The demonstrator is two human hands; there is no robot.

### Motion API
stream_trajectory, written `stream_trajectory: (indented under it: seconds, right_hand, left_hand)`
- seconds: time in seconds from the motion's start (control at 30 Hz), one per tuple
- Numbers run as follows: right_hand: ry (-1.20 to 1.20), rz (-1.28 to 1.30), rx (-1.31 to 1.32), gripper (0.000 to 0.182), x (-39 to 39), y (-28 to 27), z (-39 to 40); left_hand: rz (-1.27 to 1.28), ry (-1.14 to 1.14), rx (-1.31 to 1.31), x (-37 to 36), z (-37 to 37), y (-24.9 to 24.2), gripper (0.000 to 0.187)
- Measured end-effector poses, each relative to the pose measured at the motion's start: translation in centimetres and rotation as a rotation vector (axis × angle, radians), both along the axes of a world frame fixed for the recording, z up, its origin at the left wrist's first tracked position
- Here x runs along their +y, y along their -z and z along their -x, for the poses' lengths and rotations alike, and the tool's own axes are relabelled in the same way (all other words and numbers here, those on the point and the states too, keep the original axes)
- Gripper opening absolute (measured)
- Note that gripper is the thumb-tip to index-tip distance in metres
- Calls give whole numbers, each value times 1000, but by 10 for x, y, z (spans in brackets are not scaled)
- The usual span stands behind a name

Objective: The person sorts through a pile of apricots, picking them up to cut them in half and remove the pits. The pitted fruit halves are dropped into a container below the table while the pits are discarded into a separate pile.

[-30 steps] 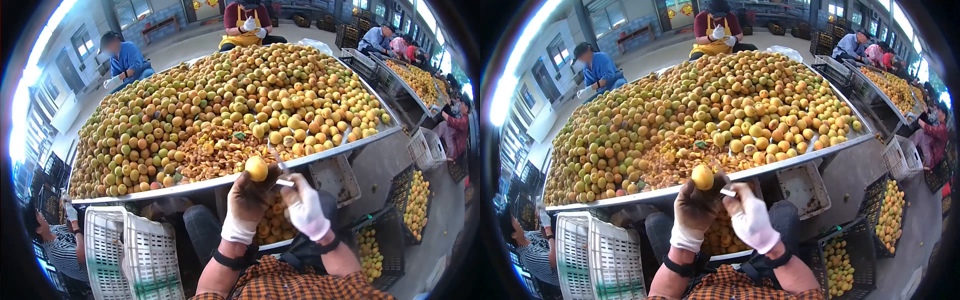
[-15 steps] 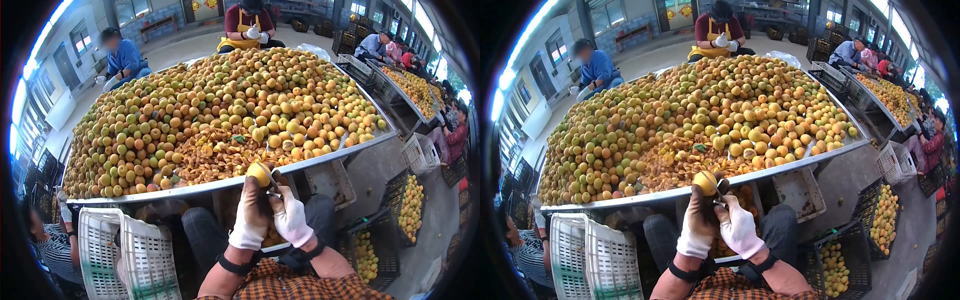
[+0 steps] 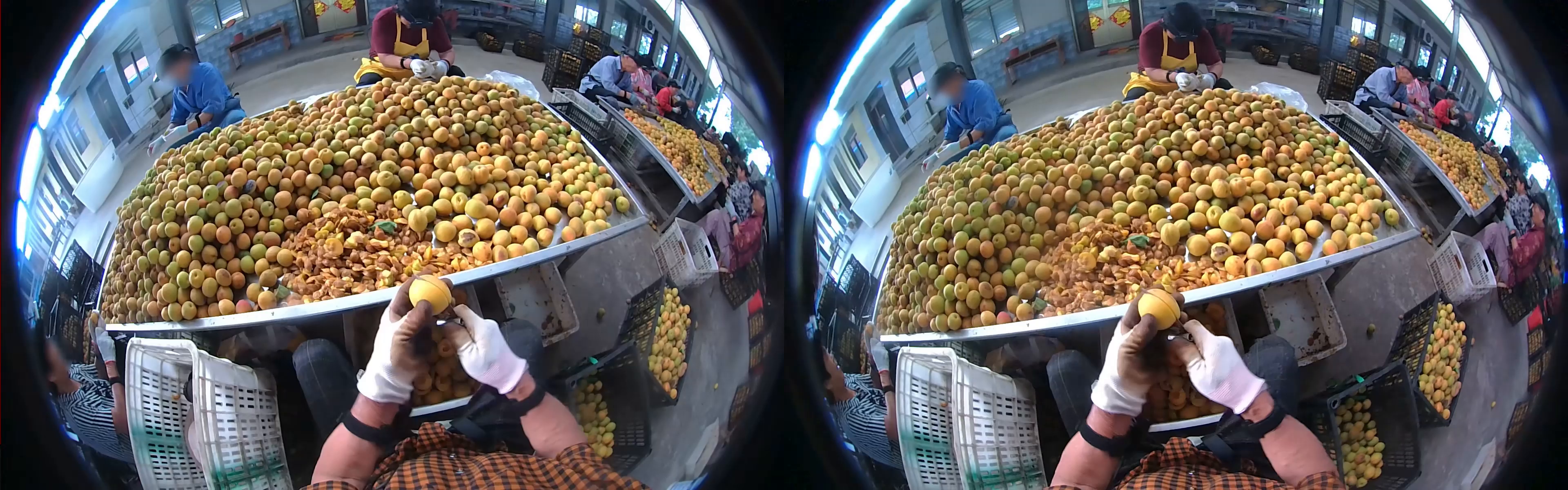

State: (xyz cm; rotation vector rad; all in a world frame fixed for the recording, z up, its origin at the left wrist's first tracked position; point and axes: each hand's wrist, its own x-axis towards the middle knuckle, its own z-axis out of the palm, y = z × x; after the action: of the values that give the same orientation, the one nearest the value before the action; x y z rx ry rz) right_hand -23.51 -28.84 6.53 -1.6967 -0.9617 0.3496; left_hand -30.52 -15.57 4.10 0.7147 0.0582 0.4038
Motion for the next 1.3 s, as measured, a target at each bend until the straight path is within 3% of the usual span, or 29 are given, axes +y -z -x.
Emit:
stream_trajectory:
  seconds: [0.13, 0.23, 0.33, 0.57, 0.63, 0.8, 0.87, 0.9, 0.93, 0.97, 1.1, 1.13, 1.23, 1.3]
  right_hand:
    - [-57, 38, 23, 32, -8, 10, -10]
    - [70, -140, 40, 28, 4, 28, 7]
    - [46, -172, 84, 30, 4, 38, 9]
    - [-154, 72, 70, 44, -25, 16, -16]
    - [-124, -12, 127, 36, -24, 21, -15]
    - [-44, -305, 266, 36, -6, 37, 8]
    - [-86, -243, 262, 41, -14, 24, 4]
    - [-125, -183, 261, 46, -19, 20, -1]
    - [-155, -95, 229, 33, -25, 21, -9]
    - [-131, -16, 101, 33, -30, 14, -12]
    - [-191, 71, 141, 35, -36, 13, -18]
    - [-157, 61, 150, 36, -34, 15, -18]
    - [-128, 17, 92, 37, -31, 20, -13]
    - [-91, -9, 105, 38, -31, 24, -8]
  left_hand:
    - [-302, 38, 114, 17, -1, 4, 54]
    - [55, 5, -17, -11, -6, 5, 60]
    - [108, -15, -2, -18, -4, 5, 61]
    - [-600, 233, 252, 28, 10, -37, 60]
    - [-576, 277, 223, 29, 9, -40, 56]
    - [-15, 55, -15, -26, -1, -3, 63]
    - [60, 52, -16, -29, -1, 8, 64]
    - [-85, 88, -10, -21, 7, -16, 62]
    - [-204, 110, 41, -10, 9, -20, 60]
    - [-326, 134, 88, 1, 10, -24, 57]
    - [-601, 331, 226, 24, 10, -43, 53]
    - [-602, 329, 227, 20, 11, -40, 53]
    - [-427, 103, 211, -2, 14, -19, 79]
    - [-343, 44, 215, -10, 13, -6, 76]
